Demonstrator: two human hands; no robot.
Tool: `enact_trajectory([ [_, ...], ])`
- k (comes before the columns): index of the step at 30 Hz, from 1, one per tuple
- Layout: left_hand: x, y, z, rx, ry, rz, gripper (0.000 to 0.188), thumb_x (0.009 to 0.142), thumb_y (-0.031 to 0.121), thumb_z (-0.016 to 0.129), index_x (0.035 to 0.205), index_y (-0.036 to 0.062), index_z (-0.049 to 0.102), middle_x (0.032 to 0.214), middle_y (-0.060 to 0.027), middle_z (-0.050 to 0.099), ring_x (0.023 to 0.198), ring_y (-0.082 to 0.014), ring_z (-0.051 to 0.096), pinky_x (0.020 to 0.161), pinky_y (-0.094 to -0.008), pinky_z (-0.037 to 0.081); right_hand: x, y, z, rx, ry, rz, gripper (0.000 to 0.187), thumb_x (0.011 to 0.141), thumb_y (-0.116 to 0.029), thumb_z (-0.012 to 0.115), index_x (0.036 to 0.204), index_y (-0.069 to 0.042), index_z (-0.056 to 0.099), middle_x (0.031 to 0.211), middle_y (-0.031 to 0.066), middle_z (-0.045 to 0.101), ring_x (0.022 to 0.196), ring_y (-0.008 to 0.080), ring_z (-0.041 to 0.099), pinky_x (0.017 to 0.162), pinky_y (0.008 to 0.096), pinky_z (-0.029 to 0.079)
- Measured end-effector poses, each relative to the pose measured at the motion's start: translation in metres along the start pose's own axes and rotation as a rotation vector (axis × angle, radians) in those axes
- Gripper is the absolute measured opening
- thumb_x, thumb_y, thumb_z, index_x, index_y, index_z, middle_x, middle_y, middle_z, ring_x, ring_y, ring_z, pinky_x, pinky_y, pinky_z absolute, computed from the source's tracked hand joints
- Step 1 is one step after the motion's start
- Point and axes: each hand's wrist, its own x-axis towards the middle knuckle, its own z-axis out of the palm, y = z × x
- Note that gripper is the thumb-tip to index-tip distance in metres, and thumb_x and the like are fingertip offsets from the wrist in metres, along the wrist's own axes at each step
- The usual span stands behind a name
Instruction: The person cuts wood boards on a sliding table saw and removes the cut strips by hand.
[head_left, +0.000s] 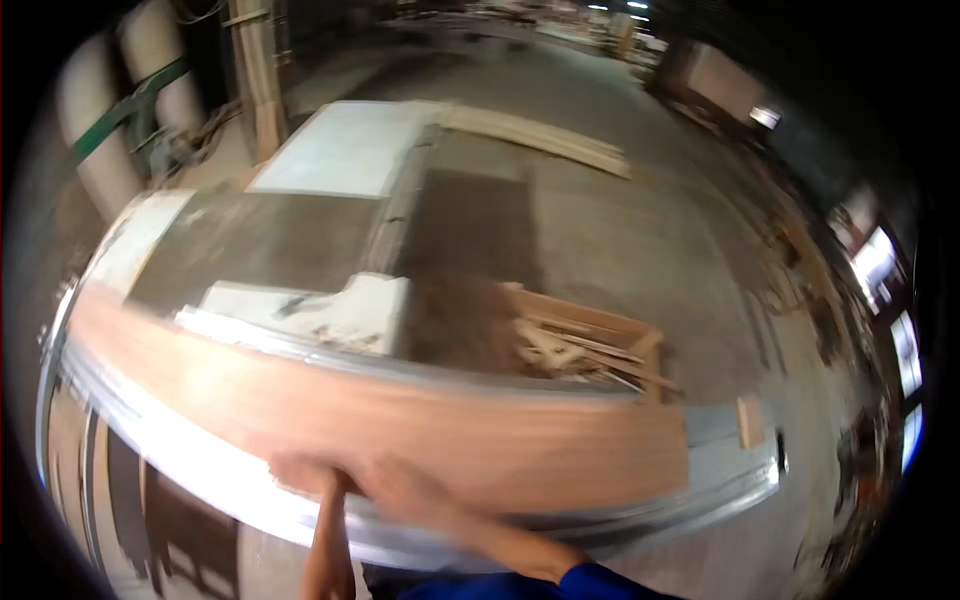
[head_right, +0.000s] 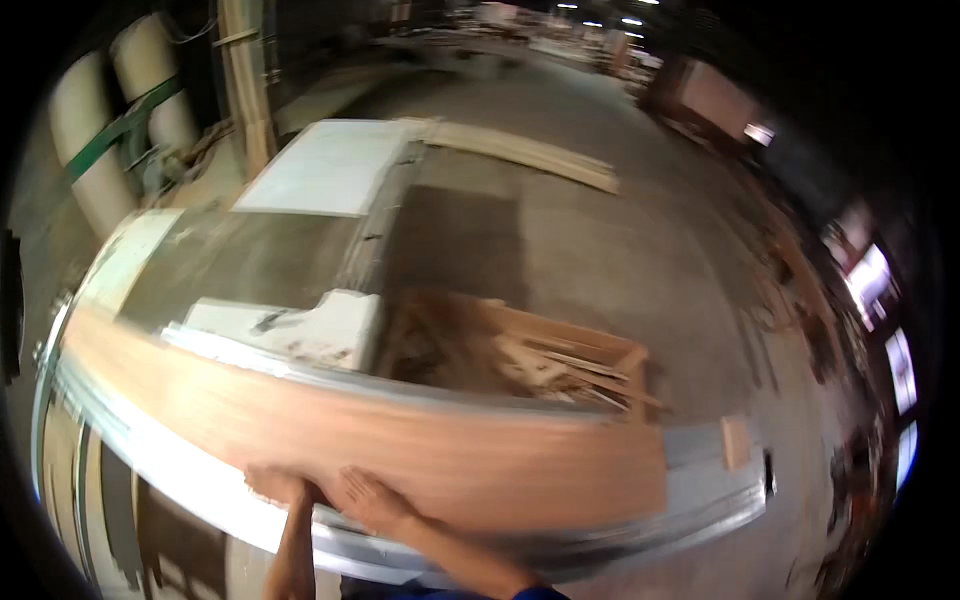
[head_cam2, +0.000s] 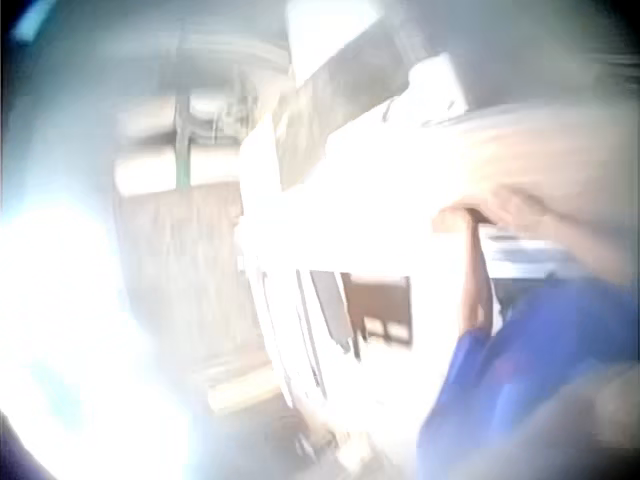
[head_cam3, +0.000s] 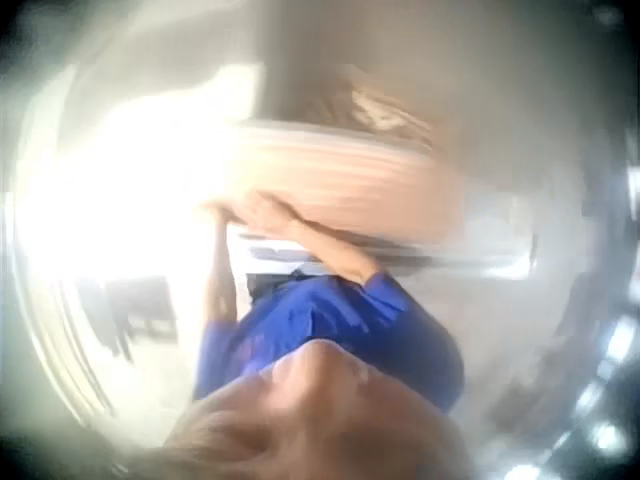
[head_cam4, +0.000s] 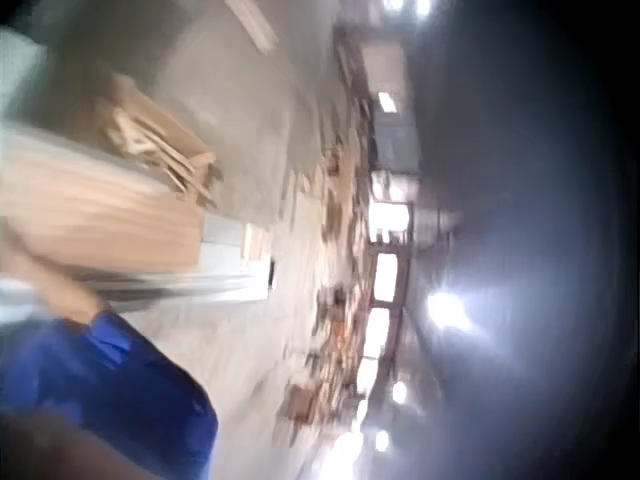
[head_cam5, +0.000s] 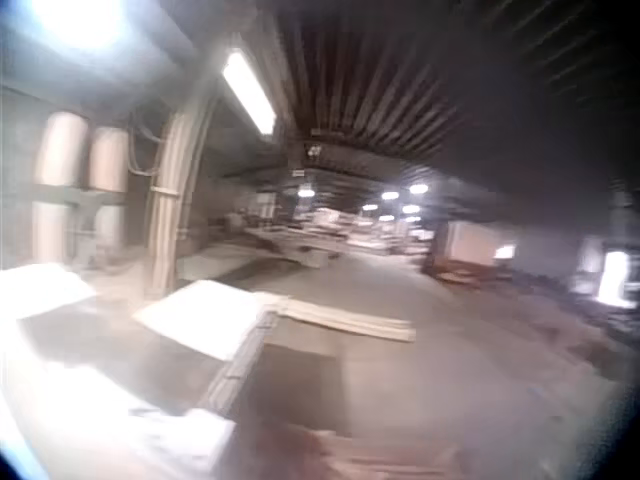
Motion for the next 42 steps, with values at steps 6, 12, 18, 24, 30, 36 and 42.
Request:
enact_trajectory([
  [6, 0.054, 0.033, 0.035, -0.226, 0.512, -0.258, 0.047, 0.104, 0.016, 0.033, 0.145, -0.0063, 0.038, 0.149, -0.0232, 0.042, 0.142, -0.0353, 0.036, 0.121, -0.0423, 0.024, -0.14, 0.06, 0.001, 0.171, 0.032, 0.12, 0.061, 0.083, -0.036, 0.074, 0.132, -0.004, 0.058, 0.135, 0.0181, 0.058, 0.129, 0.0367, 0.052, 0.111, 0.0511, 0.039],
  [12, 0.094, -0.001, 0.02, -0.212, 0.349, -0.151, 0.051, 0.099, 0.013, 0.04, 0.145, -0.0087, 0.035, 0.15, -0.0372, 0.034, 0.145, -0.0474, 0.027, 0.123, -0.0483, 0.015, -0.23, 0.086, -0.055, -0.044, -0.08, 0.167, 0.065, 0.089, -0.031, 0.069, 0.142, 0.001, 0.048, 0.145, 0.0197, 0.05, 0.14, 0.0377, 0.042, 0.116, 0.0485, 0.036],
  [18, 0.16, -0.034, 0.02, -0.209, 0.359, -0.144, 0.054, 0.098, 0.019, 0.045, 0.145, -0.0068, 0.037, 0.149, -0.0347, 0.037, 0.144, -0.0468, 0.028, 0.122, -0.0496, 0.017, -0.2, 0.084, 0.005, 0.651, 0.076, 0.385, 0.061, 0.09, -0.034, 0.068, 0.138, 0.0, 0.053, 0.141, 0.0188, 0.054, 0.135, 0.0362, 0.047, 0.113, 0.0473, 0.039],
  [24, 0.138, -0.045, -0.003, -0.424, 0.569, 0.048, 0.018, 0.086, 0.011, 0.057, 0.089, -0.0068, 0.057, 0.096, -0.0245, 0.06, 0.095, -0.0429, 0.054, 0.089, -0.051, 0.042, -0.128, 0.064, 0.011, -0.046, 0.106, -0.007, 0.052, 0.088, -0.036, 0.07, 0.124, 0.001, 0.064, 0.13, 0.0201, 0.062, 0.125, 0.038, 0.057, 0.107, 0.0486, 0.045],
  [30, -0.061, 0.018, -0.004, -0.592, 0.177, 0.05, 0.068, 0.099, 0.032, 0.049, 0.149, -0.0113, 0.028, 0.154, -0.0336, 0.028, 0.143, -0.0482, 0.024, 0.119, -0.0549, 0.018, -0.022, 0.034, -0.011, -0.149, 0.139, -0.075, 0.057, 0.089, -0.035, 0.067, 0.135, -0.001, 0.057, 0.14, 0.0171, 0.056, 0.133, 0.0325, 0.049, 0.116, 0.0446, 0.036],
  [36, -0.008, 0.01, 0.043, -0.327, 0.436, 0.047, 0.062, 0.105, 0.033, 0.035, 0.152, -0.0079, 0.027, 0.158, -0.0344, 0.02, 0.147, -0.0492, 0.016, 0.121, -0.0552, 0.012, 0.041, 0.012, 0.0, 0.21, 0.144, 0.045, 0.062, 0.087, -0.029, 0.067, 0.138, 0.003, 0.051, 0.145, 0.0191, 0.051, 0.136, 0.033, 0.046, 0.118, 0.0428, 0.035],
  [42, 0.059, -0.008, 0.016, 0.106, 0.206, -0.049, 0.056, 0.099, 0.018, 0.048, 0.148, -0.004, 0.035, 0.155, -0.0169, 0.034, 0.143, -0.0462, 0.027, 0.119, -0.0528, 0.02, -0.016, 0.032, -0.009, 0.158, -0.033, -0.051, 0.064, 0.09, -0.037, 0.065, 0.141, 0.0, 0.05, 0.148, 0.0184, 0.048, 0.14, 0.0333, 0.042, 0.119, 0.0446, 0.03],
])
